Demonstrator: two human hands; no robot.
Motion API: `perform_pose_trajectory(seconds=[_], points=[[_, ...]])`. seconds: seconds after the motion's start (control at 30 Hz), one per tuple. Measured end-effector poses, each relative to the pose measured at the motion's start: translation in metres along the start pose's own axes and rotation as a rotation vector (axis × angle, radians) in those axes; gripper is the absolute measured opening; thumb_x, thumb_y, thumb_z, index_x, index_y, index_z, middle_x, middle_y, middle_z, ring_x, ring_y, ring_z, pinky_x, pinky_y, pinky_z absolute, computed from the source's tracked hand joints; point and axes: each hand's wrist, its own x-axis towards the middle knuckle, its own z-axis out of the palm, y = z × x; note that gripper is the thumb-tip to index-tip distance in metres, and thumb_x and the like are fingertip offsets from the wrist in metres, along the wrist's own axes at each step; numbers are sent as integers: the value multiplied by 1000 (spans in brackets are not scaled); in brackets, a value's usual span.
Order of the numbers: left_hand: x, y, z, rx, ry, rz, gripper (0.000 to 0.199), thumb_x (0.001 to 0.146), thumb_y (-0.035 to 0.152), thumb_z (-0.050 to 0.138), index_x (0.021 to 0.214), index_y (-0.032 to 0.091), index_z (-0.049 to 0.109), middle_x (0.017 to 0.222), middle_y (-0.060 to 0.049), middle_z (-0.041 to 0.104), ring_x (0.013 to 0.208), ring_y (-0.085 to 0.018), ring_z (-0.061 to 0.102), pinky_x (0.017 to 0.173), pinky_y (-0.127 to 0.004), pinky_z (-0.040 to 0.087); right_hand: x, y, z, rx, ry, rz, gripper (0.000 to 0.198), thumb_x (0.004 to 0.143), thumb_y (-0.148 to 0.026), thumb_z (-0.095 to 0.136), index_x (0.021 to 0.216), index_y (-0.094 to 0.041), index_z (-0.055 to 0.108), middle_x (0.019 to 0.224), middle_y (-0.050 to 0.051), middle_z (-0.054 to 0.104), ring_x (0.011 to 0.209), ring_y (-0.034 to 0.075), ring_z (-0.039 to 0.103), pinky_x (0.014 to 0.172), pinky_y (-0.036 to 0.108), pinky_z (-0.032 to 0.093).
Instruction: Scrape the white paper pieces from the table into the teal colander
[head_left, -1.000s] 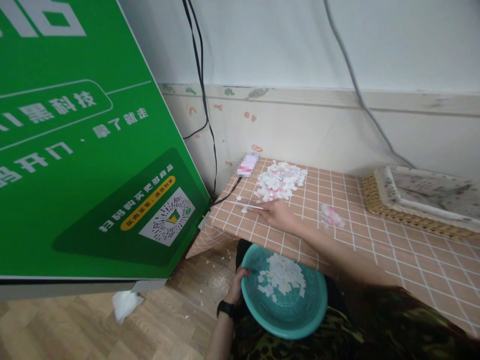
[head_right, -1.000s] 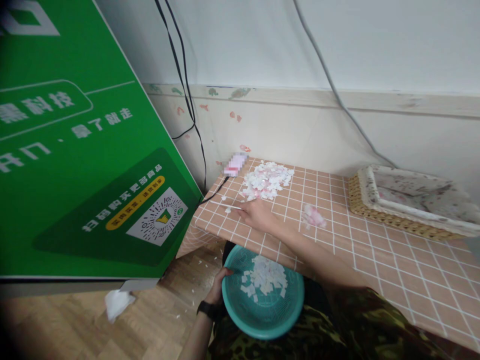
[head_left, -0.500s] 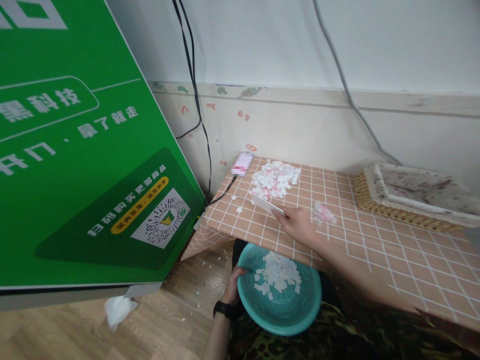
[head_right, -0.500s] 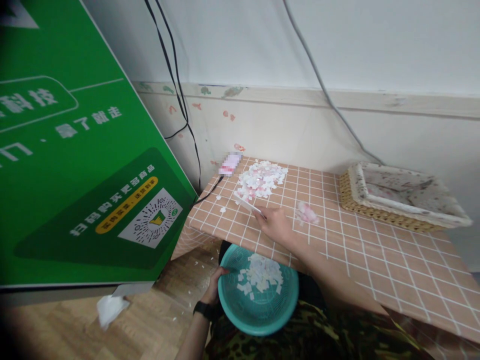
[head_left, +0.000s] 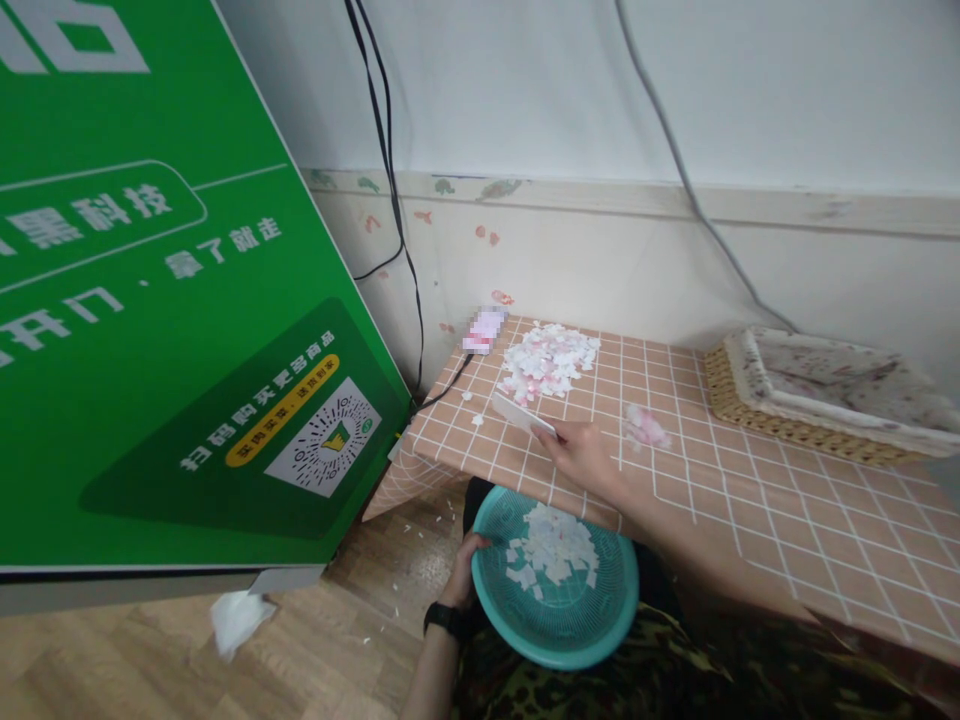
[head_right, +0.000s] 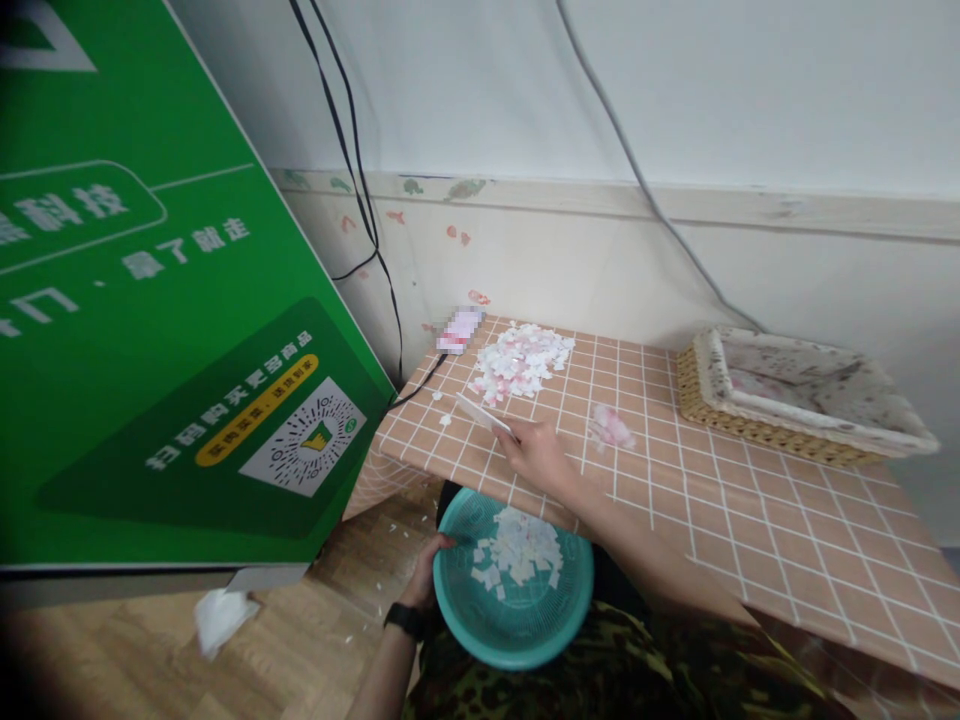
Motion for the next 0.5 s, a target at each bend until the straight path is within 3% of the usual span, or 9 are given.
perform_pose_trajectory(seconds=[0.2, 0.33, 0.5], points=[[4, -2, -9, -66, 25, 3, 31, 83, 39, 56, 100, 15, 64, 99, -7, 68, 88, -22, 63, 78, -41, 49, -5, 3, 3, -32, 81, 6, 36, 92, -36, 41, 79, -17, 68, 58, 4, 63, 50, 14, 54, 51, 25, 32], [6, 7, -25, -94, 36, -7, 23, 72, 30, 61, 77, 10, 70, 70, -8, 72, 68, -24, 65, 68, -38, 49, -6, -2, 7, -10, 17, -11, 34, 93, -34, 40, 84, -18, 69, 64, 5, 67, 54, 15, 57, 54, 25, 37], [-8, 33, -49, -130, 61, 11, 18, 68, 27, 61, 74, 12, 70, 66, -6, 72, 60, -21, 64, 64, -34, 49, -9, -20, 17, 107, -90, -98, 30, 93, -30, 40, 95, -19, 69, 76, 5, 70, 62, 15, 61, 59, 24, 40]])
